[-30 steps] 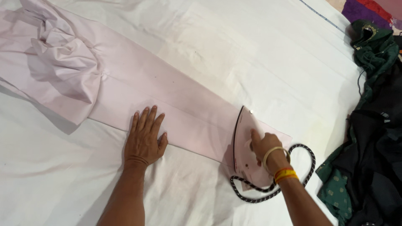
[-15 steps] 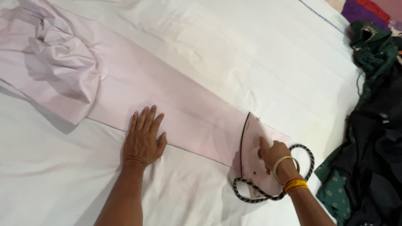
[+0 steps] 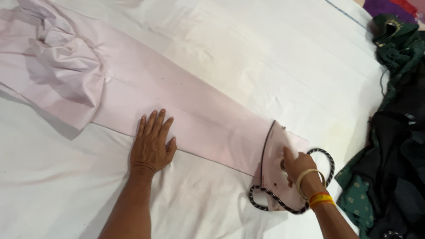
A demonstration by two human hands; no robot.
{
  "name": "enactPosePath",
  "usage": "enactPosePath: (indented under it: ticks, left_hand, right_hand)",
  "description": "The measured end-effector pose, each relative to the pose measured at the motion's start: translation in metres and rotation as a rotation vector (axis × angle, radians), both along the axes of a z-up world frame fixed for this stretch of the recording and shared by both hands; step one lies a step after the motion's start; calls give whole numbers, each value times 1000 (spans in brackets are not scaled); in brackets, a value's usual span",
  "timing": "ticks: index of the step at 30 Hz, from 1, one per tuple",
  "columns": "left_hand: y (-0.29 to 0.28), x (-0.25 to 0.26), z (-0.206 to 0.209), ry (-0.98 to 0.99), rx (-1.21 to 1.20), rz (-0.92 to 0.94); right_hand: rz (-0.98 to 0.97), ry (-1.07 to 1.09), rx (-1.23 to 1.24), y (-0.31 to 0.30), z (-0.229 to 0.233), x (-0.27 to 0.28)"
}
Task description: The person irons a light pink garment on a white surface, smoothing the fabric with one hand while moving the iron with the other. The person repeatedly adjusts the garment and irons different sections, including the hem and body, before folding the garment at the end.
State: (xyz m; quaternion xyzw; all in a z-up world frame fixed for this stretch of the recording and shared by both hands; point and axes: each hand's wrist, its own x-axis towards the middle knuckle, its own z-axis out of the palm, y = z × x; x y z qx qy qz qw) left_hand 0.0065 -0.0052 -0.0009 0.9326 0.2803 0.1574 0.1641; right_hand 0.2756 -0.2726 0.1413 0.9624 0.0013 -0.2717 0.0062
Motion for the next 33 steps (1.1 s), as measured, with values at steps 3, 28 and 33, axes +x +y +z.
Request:
enactPosePath:
  ticks: [3, 28, 33]
  left_hand:
    - [2, -3, 1, 12, 3, 4]
    - [-1, -1, 3, -7, -8, -9]
    - [-1, -1, 3, 1, 1, -14]
  right_hand:
    - [-40, 16, 7, 6, 2, 6]
    - [-2, 58, -22, -11, 8, 16]
    - [-9, -4, 21, -25, 13, 9]
